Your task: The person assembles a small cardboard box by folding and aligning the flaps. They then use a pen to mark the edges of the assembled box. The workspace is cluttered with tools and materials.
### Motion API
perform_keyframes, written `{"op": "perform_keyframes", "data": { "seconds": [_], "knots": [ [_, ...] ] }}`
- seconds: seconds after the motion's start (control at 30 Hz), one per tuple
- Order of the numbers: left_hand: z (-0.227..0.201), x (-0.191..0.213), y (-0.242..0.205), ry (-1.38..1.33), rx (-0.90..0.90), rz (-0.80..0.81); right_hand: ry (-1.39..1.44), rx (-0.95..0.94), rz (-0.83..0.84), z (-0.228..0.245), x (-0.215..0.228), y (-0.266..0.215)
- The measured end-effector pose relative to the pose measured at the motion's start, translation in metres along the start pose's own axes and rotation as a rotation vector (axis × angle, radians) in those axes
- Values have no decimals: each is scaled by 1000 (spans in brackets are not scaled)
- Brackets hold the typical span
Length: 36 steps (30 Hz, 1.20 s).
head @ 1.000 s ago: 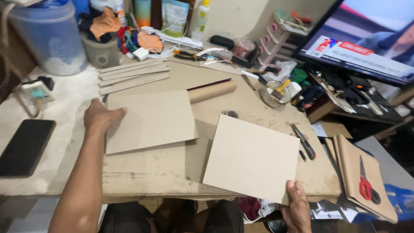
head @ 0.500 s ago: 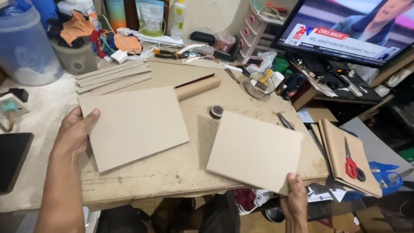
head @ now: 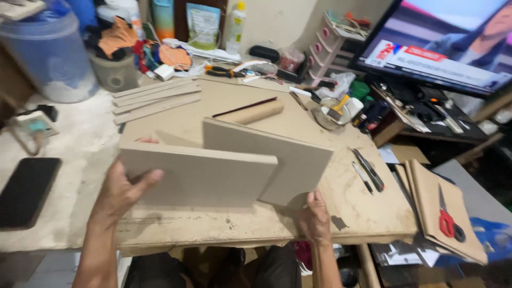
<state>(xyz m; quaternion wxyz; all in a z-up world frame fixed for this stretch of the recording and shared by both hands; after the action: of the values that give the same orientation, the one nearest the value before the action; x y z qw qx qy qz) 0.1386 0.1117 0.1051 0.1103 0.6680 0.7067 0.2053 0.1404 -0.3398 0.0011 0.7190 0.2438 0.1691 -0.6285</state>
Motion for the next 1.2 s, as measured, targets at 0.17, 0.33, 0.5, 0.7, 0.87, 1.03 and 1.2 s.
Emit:
{"op": "perform_keyframes", "data": {
  "seconds": [0.17, 0.33, 0.5, 0.7, 0.87, 1.03, 1.2],
  "knots": [
    [24, -1, 6, -39, 117, 52, -237, -237, 159, -38, -71, 14],
    [62, 5, -6, 32, 194, -9, -49, -218, 161, -57, -87, 12],
    [46, -14, -26, -12, 63, -119, -846, -503, -387, -36, -127, -31],
    [35, -11, -36, -64, 125, -268, -867, -243, -303, -39, -81, 0],
    [-14, -14, -39, 90, 5, -234, -794, -145, -266, -9, -137, -11],
    [-26, -17, -44, 130, -97, -260, -842, -264, -350, -2, -153, -18],
    [-21, -16, -45, 92, 11, -272, -836, -144, -245, -2, -143, -7]
  ]
}}
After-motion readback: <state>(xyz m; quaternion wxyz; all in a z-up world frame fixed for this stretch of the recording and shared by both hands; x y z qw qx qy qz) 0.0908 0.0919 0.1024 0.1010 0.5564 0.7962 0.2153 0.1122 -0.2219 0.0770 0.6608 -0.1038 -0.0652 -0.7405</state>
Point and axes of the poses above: each hand's wrist, its own y-axis towards the middle knuckle, its own x-axis out of the back of the hand, z = x × y, the point moved 9 cm from there along y, towards the middle knuckle, and after that the axes turned 8 degrees about -x, right-handed, at the moved point
